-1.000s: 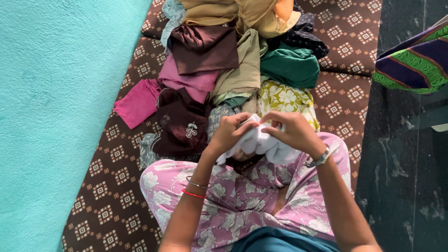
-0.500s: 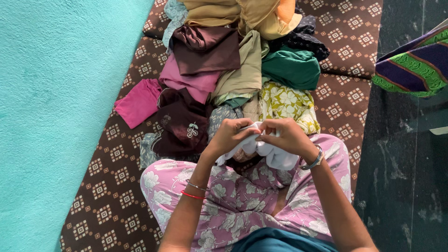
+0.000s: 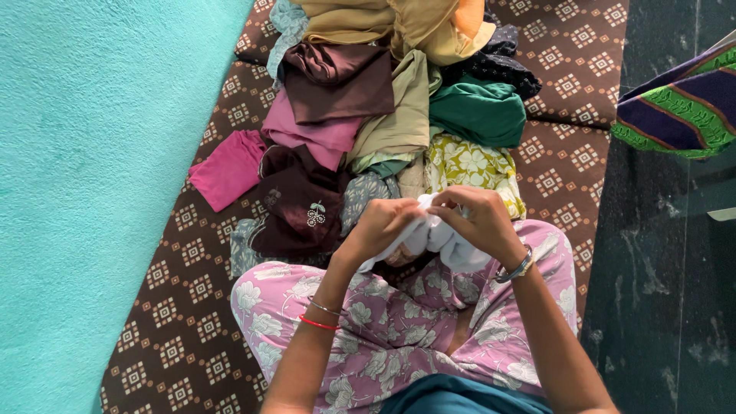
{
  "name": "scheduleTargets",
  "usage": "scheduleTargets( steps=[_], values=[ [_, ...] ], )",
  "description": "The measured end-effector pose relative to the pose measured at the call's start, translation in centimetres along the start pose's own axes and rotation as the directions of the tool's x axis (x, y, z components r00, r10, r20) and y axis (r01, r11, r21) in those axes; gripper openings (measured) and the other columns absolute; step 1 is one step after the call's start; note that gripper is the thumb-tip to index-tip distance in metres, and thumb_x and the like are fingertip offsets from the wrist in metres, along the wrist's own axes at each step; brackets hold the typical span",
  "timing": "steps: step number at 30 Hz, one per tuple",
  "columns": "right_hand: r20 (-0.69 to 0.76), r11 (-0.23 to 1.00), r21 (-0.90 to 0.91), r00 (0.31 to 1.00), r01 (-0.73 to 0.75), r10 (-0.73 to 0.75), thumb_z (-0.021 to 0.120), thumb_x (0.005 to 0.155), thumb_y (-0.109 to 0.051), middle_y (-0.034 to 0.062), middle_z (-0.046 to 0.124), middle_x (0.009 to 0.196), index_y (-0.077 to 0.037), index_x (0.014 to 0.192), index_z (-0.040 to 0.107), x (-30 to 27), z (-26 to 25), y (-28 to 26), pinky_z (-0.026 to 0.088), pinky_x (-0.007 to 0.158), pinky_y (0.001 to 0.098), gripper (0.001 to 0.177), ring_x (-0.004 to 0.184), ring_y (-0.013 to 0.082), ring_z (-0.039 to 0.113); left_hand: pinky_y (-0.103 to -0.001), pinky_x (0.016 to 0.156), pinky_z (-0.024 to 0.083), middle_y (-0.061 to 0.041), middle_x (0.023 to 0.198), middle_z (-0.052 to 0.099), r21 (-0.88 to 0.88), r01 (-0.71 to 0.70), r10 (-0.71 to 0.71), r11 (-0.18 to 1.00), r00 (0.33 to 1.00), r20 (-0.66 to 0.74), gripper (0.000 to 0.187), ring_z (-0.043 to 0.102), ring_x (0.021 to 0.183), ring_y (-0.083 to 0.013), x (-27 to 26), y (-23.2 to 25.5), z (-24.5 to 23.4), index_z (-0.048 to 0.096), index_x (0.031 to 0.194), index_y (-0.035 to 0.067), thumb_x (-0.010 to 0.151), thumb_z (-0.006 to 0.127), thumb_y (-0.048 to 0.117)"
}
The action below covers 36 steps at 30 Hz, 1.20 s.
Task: The person sits on a patterned mat and folds a pink garment, smoothing and aligning it before placing it aside. Then the person picks up a white garment, unfolds it, lays it flat, and folds it neatly, smoothing the fabric as they go.
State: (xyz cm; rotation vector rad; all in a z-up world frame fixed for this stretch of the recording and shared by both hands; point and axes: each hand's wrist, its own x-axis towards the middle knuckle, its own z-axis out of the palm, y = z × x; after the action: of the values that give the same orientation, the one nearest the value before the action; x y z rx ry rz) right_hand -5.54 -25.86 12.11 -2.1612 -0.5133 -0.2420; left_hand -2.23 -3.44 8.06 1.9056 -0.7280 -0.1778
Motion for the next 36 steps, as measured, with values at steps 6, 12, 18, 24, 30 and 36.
scheduleTargets(
  steps=[6, 12, 18, 24, 30, 36],
  values=[
    [0.027, 1.0, -0.03, 1.0, -0.006, 0.006, 0.077, 0.088, -0.02, 0.0073, 0.073, 0.083, -0.007, 0.093, 0.073, 0.2, 0.2, 0.2, 0.052, 0.063, 0.0311, 0.015, 0.071, 0.0184, 0.07, -0.038, 0.064, 0.051, -0.02, 0.079, 0.066, 0.046, -0.05, 0.05, 0.998, 0.999, -0.002, 0.02, 0.062, 0.064, -0.0323, -0.3, 2.0, -0.4, 0.069, 0.102, 0.0, 0.1, 0.066, 0.019],
    [0.163, 0.998, -0.058, 0.986, -0.013, 0.022, 0.077, 0.085, -0.025, 0.0082, 0.069, 0.072, -0.011, 0.119, 0.073, 1.2, -0.6, -0.1, 0.051, 0.061, 0.0343, 0.037, 0.064, 0.021, 0.067, -0.038, 0.069, 0.054, -0.02, 0.089, 0.069, 0.041, -0.097, 0.097, 0.994, 0.995, -0.002, 0.02, 0.069, 0.08, -0.0355, -0.1, 2.4, -0.7, 0.069, 0.108, 0.0, 0.101, 0.064, 0.018],
    [0.09, 0.985, -0.165, 0.995, 0.048, -0.034, 0.074, 0.09, -0.025, 0.0062, 0.071, 0.077, -0.011, 0.099, 0.073, 1.6, -1.4, -1.4, 0.053, 0.061, 0.0354, 0.017, 0.067, 0.0208, 0.07, -0.038, 0.07, 0.055, -0.017, 0.094, 0.072, 0.148, -0.111, 0.127, 0.983, 0.986, -0.104, 0.024, 0.07, 0.081, -0.0341, 0.3, 2.3, -0.6, 0.071, 0.11, 0.002, 0.099, 0.069, 0.023],
    [-0.069, 0.921, -0.368, 0.984, 0.128, -0.164, 0.075, 0.094, -0.019, 0.0051, 0.07, 0.081, -0.009, 0.089, 0.068, 2.2, -2.8, -3.7, 0.051, 0.061, 0.0359, 0.013, 0.069, 0.0224, 0.068, -0.035, 0.075, 0.058, -0.013, 0.107, 0.073, 0.059, -0.226, 0.233, 0.972, 0.924, -0.303, 0.024, 0.074, 0.086, -0.0264, 0.5, 3.5, 0.7, 0.068, 0.119, 0.005, 0.101, 0.069, 0.022],
    [-0.22, 0.826, -0.534, 0.915, 0.178, -0.339, 0.076, 0.096, -0.01, 0.0051, 0.069, 0.085, -0.007, 0.096, 0.067, 3.1, -4.6, -5.0, 0.052, 0.065, 0.0353, 0.009, 0.073, 0.0212, 0.068, -0.032, 0.062, 0.05, -0.008, 0.083, 0.067, 0.068, -0.127, 0.142, 0.99, 0.938, -0.317, 0.053, 0.061, 0.066, -0.0171, -0.2, 2.6, 1.1, 0.057, 0.14, 0.012, 0.092, 0.078, 0.022],
    [-0.325, 0.847, -0.521, 0.894, 0.102, -0.308, 0.079, 0.104, -0.01, 0.0058, 0.069, 0.089, -0.007, 0.102, 0.068, 3.5, -7.0, -4.6, 0.052, 0.069, 0.0339, 0.012, 0.077, 0.0194, 0.068, -0.034, 0.065, 0.055, -0.006, 0.085, 0.065, 0.064, -0.122, 0.137, 0.99, 0.926, -0.352, 0.049, 0.067, 0.069, -0.0198, -2.1, -2.2, 3.2, 0.055, 0.134, 0.013, 0.092, 0.079, 0.018]
  ],
)
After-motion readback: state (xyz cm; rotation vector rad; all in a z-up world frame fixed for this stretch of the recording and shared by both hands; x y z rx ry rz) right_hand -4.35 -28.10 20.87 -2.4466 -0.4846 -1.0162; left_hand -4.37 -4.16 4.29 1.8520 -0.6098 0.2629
